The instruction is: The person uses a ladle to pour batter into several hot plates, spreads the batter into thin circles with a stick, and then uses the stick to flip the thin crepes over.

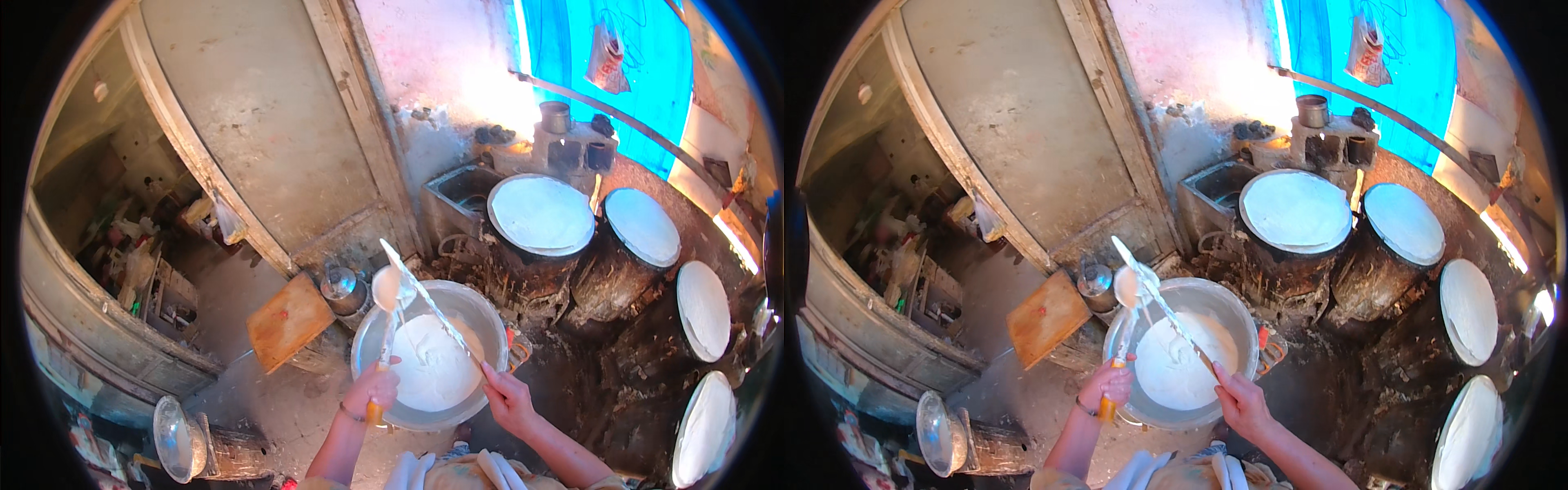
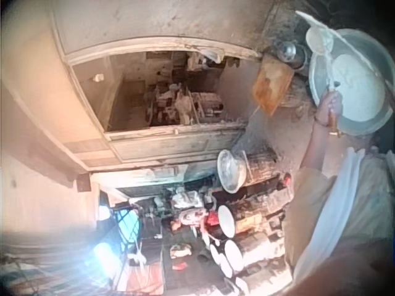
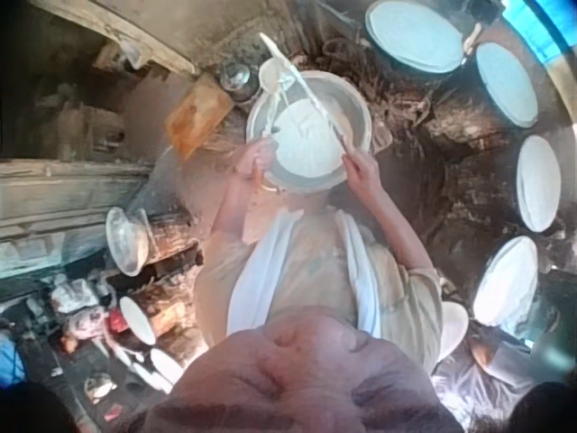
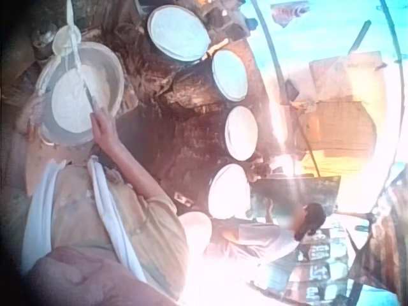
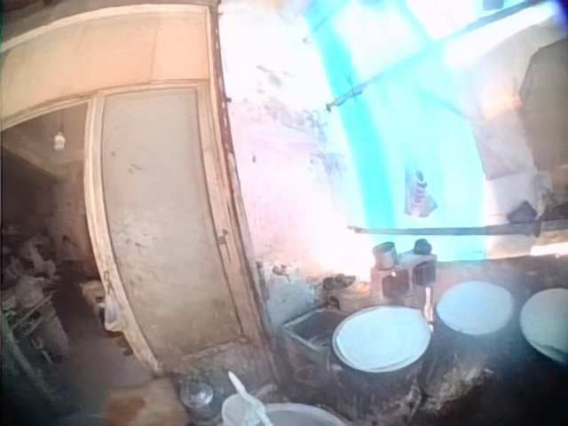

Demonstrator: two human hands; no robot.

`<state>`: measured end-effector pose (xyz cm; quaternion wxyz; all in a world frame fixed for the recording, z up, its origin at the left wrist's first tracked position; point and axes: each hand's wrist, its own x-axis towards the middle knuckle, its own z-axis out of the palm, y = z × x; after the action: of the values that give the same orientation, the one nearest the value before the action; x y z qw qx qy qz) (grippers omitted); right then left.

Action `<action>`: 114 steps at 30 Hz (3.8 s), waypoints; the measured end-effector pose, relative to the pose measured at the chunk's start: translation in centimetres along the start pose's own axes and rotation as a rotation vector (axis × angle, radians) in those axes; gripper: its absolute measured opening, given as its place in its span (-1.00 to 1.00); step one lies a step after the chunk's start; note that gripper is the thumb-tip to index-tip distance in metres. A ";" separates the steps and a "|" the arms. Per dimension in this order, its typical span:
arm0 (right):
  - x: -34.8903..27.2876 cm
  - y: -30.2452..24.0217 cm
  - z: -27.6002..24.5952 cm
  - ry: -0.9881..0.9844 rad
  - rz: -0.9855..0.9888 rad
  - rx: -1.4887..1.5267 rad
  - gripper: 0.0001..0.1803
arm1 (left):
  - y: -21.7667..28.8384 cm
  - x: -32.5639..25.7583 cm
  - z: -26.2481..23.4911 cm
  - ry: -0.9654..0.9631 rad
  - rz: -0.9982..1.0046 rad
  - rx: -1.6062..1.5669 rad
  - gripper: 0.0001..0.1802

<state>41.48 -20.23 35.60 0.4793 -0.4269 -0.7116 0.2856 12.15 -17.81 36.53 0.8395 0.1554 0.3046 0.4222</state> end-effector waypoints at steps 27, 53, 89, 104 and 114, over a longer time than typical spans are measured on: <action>-3.7 8.1 3.5 -0.116 0.330 -0.162 -0.59 | -8.0 5.2 -3.4 0.231 -0.040 0.218 -0.57; -36.6 -6.8 -10.2 1.760 0.847 -0.981 -0.74 | -38.7 12.4 38.5 -1.289 -1.497 1.091 -0.43; -43.6 0.4 -13.8 3.287 0.277 -0.349 -0.78 | -82.0 4.9 32.1 -2.667 0.170 1.142 -0.61; -46.4 -0.8 -15.6 3.043 0.649 -0.413 -0.77 | -81.4 13.0 31.3 -2.295 -0.590 1.206 -0.62; -50.7 -2.3 -12.9 2.822 0.612 -0.153 -0.69 | -61.1 13.0 37.9 -1.345 -1.331 1.594 -0.53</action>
<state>61.62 -66.02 20.14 0.6664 -0.5043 0.4502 -0.3146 80.01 -43.84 29.00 0.5513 0.6242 0.0045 -0.5536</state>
